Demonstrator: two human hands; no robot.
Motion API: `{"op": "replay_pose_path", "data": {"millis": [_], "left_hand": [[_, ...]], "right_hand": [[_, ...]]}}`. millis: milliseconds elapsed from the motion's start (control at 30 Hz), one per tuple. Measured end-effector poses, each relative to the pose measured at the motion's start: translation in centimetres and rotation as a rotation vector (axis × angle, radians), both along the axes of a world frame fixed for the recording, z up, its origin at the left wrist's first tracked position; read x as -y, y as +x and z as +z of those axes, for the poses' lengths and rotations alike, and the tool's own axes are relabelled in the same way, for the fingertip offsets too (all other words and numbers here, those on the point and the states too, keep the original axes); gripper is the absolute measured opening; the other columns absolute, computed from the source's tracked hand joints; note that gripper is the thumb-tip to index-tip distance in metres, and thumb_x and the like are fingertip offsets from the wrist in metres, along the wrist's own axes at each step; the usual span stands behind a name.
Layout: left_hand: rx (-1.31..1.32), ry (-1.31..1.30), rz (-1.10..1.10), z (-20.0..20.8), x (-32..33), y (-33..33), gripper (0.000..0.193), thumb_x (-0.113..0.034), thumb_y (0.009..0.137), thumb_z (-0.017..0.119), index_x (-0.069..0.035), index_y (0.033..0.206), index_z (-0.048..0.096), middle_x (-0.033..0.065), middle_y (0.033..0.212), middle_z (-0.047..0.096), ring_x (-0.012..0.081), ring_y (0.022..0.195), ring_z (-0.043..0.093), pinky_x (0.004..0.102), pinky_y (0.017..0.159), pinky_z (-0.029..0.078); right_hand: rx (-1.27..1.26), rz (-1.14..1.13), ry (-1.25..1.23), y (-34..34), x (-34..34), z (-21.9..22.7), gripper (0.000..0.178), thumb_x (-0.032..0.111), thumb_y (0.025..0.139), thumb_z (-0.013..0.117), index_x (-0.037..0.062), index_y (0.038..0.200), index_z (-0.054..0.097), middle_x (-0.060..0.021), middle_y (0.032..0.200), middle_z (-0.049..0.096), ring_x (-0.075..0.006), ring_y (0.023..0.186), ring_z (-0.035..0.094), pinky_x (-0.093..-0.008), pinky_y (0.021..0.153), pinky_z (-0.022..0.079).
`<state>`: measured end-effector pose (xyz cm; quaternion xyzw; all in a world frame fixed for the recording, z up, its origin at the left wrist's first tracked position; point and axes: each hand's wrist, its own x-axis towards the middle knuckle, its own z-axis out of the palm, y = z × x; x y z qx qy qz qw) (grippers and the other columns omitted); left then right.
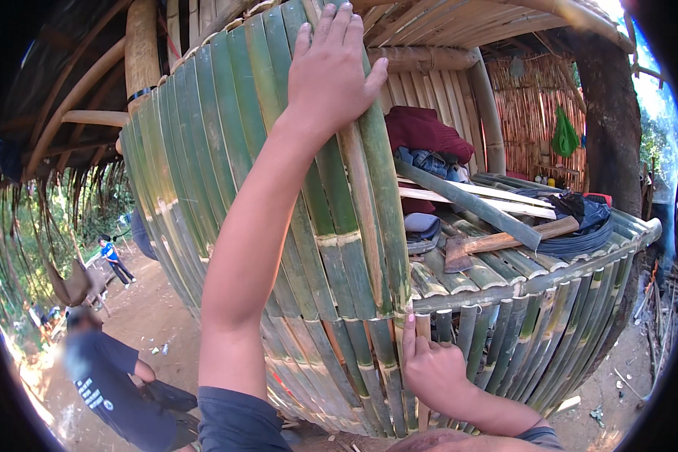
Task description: The person uses a machete to split and shape thin bamboo strips on a wooden block. They then move to a large bamboo structure and insert the prepared strips into the weave, adjusting them by hand to fit the pattern.
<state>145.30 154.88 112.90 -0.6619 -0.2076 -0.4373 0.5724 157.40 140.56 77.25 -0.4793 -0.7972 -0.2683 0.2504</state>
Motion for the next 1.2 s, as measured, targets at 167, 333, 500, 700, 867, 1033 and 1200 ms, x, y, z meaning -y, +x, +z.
{"op": "replay_pose_path", "data": {"millis": [167, 333, 500, 700, 867, 1033, 1200], "left_hand": [[-0.021, 0.056, -0.021, 1.0, -0.7, 0.3, 0.067, -0.036, 0.096, 0.06, 0.012, 0.141, 0.05, 0.0314, 0.151, 0.047, 0.0407, 0.146, 0.041, 0.0506, 0.122, 0.029], [-0.011, 0.054, -0.069, 2.1, -1.2, 0.7, 0.059, -0.034, 0.096, 0.058, 0.012, 0.134, 0.055, 0.0338, 0.145, 0.052, 0.0433, 0.14, 0.047, 0.0492, 0.12, 0.033], [-0.004, 0.102, -0.094, 1.9, -1.1, 1.1, 0.05, -0.029, 0.096, 0.056, 0.009, 0.128, 0.057, 0.0337, 0.143, 0.054, 0.0436, 0.138, 0.049, 0.0488, 0.117, 0.037], [0.001, 0.07, -0.101, 1.2, -1.4, 1.6, 0.044, -0.025, 0.093, 0.059, 0.006, 0.124, 0.057, 0.0317, 0.14, 0.056, 0.0425, 0.137, 0.05, 0.0491, 0.114, 0.04], [-0.005, 0.123, -0.117, 2.1, -0.5, 1.2, 0.043, -0.022, 0.092, 0.059, 0.005, 0.125, 0.056, 0.0302, 0.139, 0.056, 0.0416, 0.136, 0.05, 0.0515, 0.113, 0.039], [0.04, 0.15, -0.125, 1.2, -1.7, -0.2, 0.052, -0.022, 0.093, 0.056, 0.006, 0.135, 0.051, 0.0275, 0.144, 0.054, 0.0401, 0.138, 0.05, 0.0535, 0.113, 0.038], [0.049, 0.116, -0.186, 1.6, -2.1, 1.9, 0.055, -0.024, 0.094, 0.054, 0.007, 0.139, 0.049, 0.0276, 0.148, 0.051, 0.0398, 0.14, 0.048, 0.0546, 0.114, 0.037]], "right_hand": [[0.0, 0.006, -0.006, -0.1, 0.8, 0.9, 0.067, 0.008, 0.077, 0.062, -0.0178, 0.139, 0.053, -0.0064, 0.067, 0.062, -0.015, 0.052, 0.064, -0.0301, 0.045, 0.049], [-0.017, 0.0, -0.041, 0.1, 0.7, 0.6, 0.073, 0.009, 0.074, 0.061, -0.0174, 0.142, 0.049, -0.0091, 0.075, 0.064, -0.0182, 0.051, 0.063, -0.032, 0.047, 0.05], [-0.102, 0.07, -0.163, 1.7, 2.3, 5.0, 0.063, 0.005, 0.075, 0.064, -0.0089, 0.136, 0.059, -0.0108, 0.077, 0.069, -0.0215, 0.054, 0.067, -0.0353, 0.048, 0.052], [-0.845, 0.635, 0.426, 4.3, -2.7, 18.3, 0.015, -0.007, 0.091, 0.064, 0.0003, 0.103, 0.067, -0.0094, 0.081, 0.074, -0.0167, 0.064, 0.069, -0.0288, 0.063, 0.056], [-0.929, 0.899, 0.648, 3.7, -7.4, 35.3, 0.009, 0.007, 0.087, 0.076, -0.0013, 0.09, 0.074, -0.0156, 0.079, 0.073, -0.0263, 0.069, 0.069, -0.0327, 0.068, 0.055], [-0.742, 0.56, 0.739, 1.5, -10.7, 43.4, 0.019, 0.019, 0.081, 0.084, 0.0018, 0.088, 0.079, -0.0154, 0.08, 0.076, -0.026, 0.074, 0.074, -0.0391, 0.073, 0.058], [-0.491, 0.376, 0.815, 3.8, -12.2, 46.7, 0.027, 0.03, 0.079, 0.087, 0.0045, 0.084, 0.08, -0.0157, 0.08, 0.076, -0.0296, 0.077, 0.075, -0.0416, 0.075, 0.058]]}}
